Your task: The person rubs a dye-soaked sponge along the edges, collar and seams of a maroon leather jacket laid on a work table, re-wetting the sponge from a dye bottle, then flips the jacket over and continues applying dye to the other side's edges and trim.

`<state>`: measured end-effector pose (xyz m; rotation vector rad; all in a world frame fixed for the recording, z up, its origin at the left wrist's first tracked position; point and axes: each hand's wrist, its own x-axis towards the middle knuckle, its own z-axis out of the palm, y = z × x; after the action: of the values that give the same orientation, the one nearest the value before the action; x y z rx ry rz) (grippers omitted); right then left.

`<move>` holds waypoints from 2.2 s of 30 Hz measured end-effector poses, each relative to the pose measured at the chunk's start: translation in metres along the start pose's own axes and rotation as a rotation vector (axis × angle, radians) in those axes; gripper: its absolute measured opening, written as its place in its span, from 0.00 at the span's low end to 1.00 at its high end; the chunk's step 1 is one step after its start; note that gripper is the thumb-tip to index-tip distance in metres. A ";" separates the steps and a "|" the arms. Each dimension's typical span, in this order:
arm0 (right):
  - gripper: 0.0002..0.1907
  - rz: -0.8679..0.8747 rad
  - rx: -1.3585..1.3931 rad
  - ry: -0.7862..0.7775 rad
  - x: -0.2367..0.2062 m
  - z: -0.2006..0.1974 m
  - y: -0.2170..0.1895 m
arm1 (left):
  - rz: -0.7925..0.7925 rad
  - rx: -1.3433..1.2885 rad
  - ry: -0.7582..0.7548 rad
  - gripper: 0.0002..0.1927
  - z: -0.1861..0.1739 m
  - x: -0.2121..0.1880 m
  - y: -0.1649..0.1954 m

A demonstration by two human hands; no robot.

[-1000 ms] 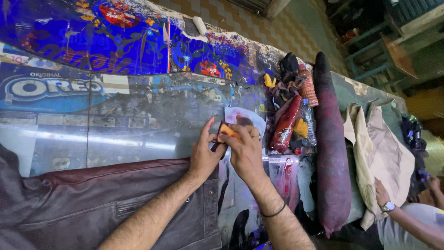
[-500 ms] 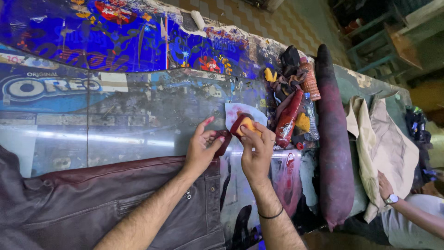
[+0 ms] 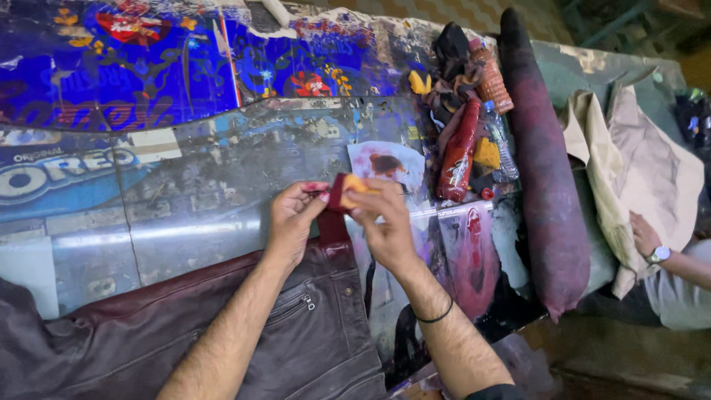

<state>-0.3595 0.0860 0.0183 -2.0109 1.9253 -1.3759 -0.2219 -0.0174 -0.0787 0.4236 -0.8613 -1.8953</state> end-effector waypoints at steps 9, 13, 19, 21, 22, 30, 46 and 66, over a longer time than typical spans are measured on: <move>0.17 0.012 -0.290 -0.227 -0.039 -0.030 -0.022 | 0.046 0.168 0.009 0.20 -0.043 -0.069 0.039; 0.18 0.107 -0.181 0.036 -0.051 -0.032 -0.044 | 0.213 0.348 -0.011 0.14 -0.050 -0.101 0.049; 0.19 0.045 -0.136 0.040 -0.071 0.009 -0.078 | 0.329 0.616 0.105 0.09 -0.038 -0.142 0.055; 0.19 0.025 -0.246 0.026 -0.073 0.013 -0.078 | 0.355 0.672 0.080 0.08 -0.032 -0.147 0.052; 0.19 0.061 -0.273 0.062 -0.074 0.013 -0.079 | 0.369 0.700 0.073 0.08 -0.029 -0.149 0.050; 0.18 0.086 -0.035 0.088 -0.079 0.012 -0.102 | 0.409 0.612 0.111 0.07 0.001 -0.143 0.046; 0.19 0.065 -0.274 0.151 -0.068 -0.036 -0.094 | 0.717 0.874 -0.033 0.30 0.054 -0.104 0.038; 0.15 0.081 -0.468 0.219 -0.044 -0.061 -0.060 | 0.725 1.090 -0.113 0.25 0.071 -0.055 0.032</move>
<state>-0.3417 0.1681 0.0650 -1.9860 2.6009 -1.2611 -0.2192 0.0492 -0.0108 0.5335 -1.8044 -0.6715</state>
